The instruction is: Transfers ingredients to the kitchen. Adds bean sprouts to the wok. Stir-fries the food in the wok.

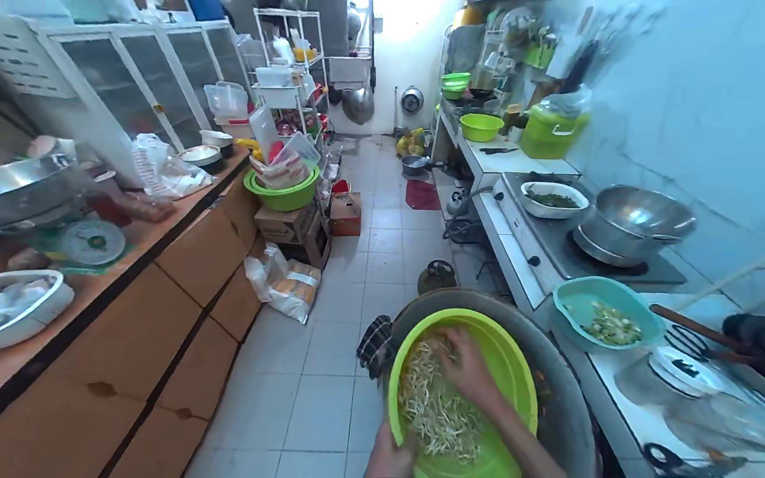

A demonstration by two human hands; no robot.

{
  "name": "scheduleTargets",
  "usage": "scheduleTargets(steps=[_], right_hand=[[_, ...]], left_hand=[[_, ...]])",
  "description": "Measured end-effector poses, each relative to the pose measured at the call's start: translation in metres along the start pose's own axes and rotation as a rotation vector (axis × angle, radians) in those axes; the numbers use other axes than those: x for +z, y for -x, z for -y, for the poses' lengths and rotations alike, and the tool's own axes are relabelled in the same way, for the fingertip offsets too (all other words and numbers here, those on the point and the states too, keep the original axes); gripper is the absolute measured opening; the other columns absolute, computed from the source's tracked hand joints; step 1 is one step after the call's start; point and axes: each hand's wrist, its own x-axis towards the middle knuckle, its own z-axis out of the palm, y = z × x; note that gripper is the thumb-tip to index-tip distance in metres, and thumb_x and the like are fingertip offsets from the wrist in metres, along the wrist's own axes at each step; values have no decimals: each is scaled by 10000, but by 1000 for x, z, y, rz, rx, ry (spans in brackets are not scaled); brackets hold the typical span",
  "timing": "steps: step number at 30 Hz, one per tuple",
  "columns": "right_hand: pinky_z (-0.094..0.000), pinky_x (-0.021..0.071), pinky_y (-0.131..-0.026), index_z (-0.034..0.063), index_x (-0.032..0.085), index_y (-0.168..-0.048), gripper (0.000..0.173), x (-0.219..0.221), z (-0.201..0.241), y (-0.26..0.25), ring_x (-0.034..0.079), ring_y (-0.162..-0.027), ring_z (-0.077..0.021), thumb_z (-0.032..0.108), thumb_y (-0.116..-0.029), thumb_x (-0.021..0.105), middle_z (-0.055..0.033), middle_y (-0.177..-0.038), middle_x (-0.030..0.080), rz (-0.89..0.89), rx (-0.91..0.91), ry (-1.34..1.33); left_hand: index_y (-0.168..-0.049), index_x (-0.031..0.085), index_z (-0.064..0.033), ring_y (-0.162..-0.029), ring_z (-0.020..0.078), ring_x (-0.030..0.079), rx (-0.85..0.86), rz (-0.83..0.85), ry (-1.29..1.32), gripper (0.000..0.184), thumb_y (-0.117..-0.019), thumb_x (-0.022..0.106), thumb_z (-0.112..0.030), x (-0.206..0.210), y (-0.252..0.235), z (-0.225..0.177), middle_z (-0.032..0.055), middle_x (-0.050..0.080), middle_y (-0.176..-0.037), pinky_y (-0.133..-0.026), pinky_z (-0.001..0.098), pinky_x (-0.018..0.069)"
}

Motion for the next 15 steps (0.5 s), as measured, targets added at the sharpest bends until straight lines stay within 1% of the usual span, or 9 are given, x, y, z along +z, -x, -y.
scheduleTargets(steps=[2,3,5,7,8,10,11,13,15], right_hand=[[-570,420,-1135,109,726,-1234,369,12,3,7,548,-1328,-384,361,-982,627,-192,-1341,640,50,-198,98],[-572,392,-1155,110,732,-1214,340,12,1,12,542,-1339,-376,327,-967,642,-180,-1335,648,149,-291,150],[-575,323,-1194,137,739,-1157,274,4,-15,18,534,-1336,-337,280,-937,659,-122,-1293,666,355,-402,260],[-652,193,-1223,174,757,-1147,259,-26,-29,14,489,-1382,-337,259,-914,679,-88,-1311,667,479,-329,315],[-672,161,-1226,189,765,-1146,262,-44,-35,9,459,-1416,-334,267,-911,681,-84,-1357,648,460,-263,313],[-610,250,-1233,181,767,-1176,296,-77,-48,-3,451,-1437,-329,316,-942,645,-103,-1445,598,230,-132,291],[-575,317,-1216,134,737,-1242,348,-90,-54,-9,468,-1424,-356,327,-982,610,-151,-1444,593,87,-57,279],[-536,421,-1151,10,676,-1301,397,-97,-70,-19,550,-1340,-389,275,-1022,575,-234,-1367,624,-189,72,213],[-536,455,-1120,-41,653,-1308,423,-87,-86,-23,577,-1302,-404,235,-989,618,-269,-1343,624,-335,140,77]], left_hand=[[-1556,240,49,-1118,250,684,109,62,-66,761,-909,638,-4,10,-19,-10,233,611,-1322,-948,448,590],[-1590,203,26,-1223,238,636,178,84,-100,828,-894,651,14,13,-30,-14,223,555,-1427,-1028,433,550],[-1636,140,-54,-1322,194,574,309,110,-146,941,-862,668,35,18,-54,-16,168,467,-1547,-1093,398,512],[-1649,129,-97,-1359,171,544,377,107,-177,978,-840,659,44,27,-73,-18,130,411,-1602,-1108,385,499],[-1654,127,-115,-1389,170,514,393,101,-210,983,-840,655,43,32,-80,-21,118,365,-1633,-1124,387,482],[-1663,127,-163,-1418,211,488,432,81,-318,995,-840,655,25,42,-92,-27,121,343,-1644,-1132,441,476],[-1665,125,-182,-1417,230,489,464,77,-379,1004,-836,656,16,49,-97,-31,124,357,-1635,-1125,465,481],[-1668,101,-181,-1438,245,461,528,89,-461,1015,-839,655,9,66,-104,-42,126,336,-1644,-1138,467,468],[-1666,86,-155,-1445,252,452,609,77,-495,1022,-833,655,8,86,-111,-51,137,289,-1664,-1125,460,478]])
